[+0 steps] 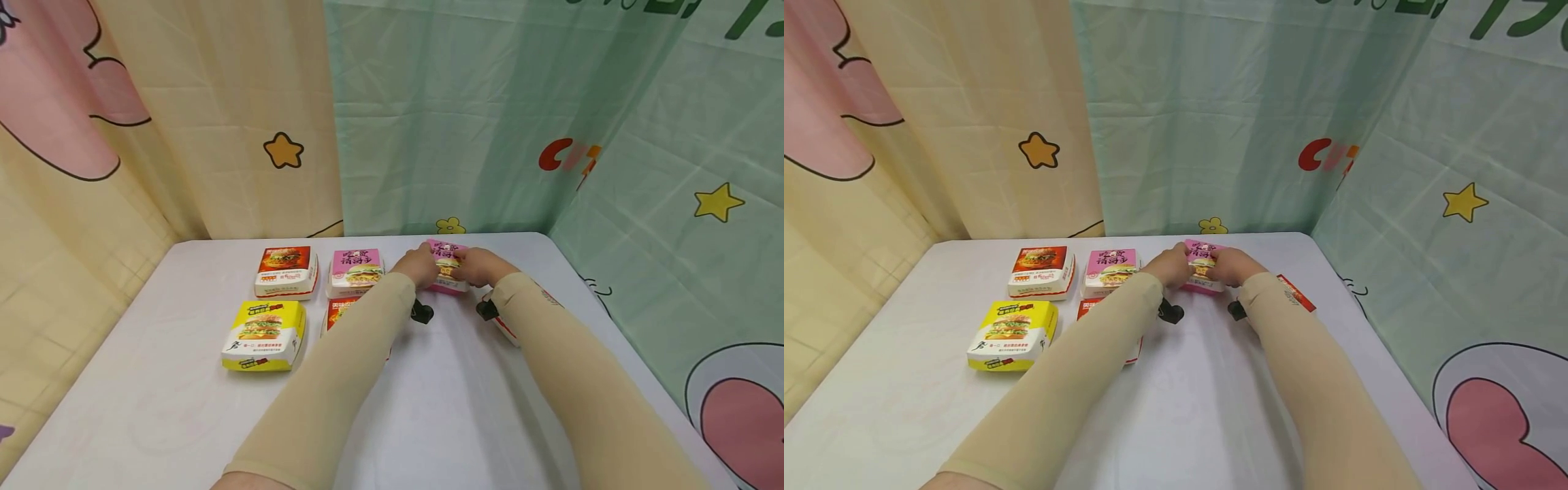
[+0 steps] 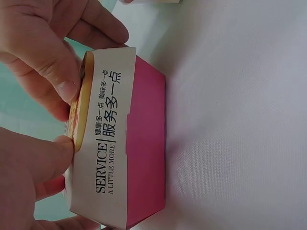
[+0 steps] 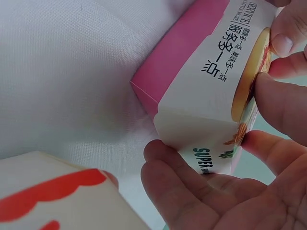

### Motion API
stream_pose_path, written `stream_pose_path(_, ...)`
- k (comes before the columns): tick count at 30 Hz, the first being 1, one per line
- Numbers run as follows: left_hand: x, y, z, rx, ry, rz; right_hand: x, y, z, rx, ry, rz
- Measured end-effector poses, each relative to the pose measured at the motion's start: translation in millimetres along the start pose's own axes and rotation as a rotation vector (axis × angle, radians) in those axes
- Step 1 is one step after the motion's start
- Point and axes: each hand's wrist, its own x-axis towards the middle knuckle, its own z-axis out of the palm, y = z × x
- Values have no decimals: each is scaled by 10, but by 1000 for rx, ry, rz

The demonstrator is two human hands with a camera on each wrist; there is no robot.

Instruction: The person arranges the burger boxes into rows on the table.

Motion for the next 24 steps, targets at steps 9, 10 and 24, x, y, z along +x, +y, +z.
stream_pose_path(9,-20,-1,-3,-30,6,-34,8,-23,9,37,-2,38)
stream_pose_path(10,-14,-6,-1,-30,4,-35,10,-22,11,44,-6,46)
stream_pose_path(24,-23,-11,39,-61,32,-63,-9,3,7,73,-34,25)
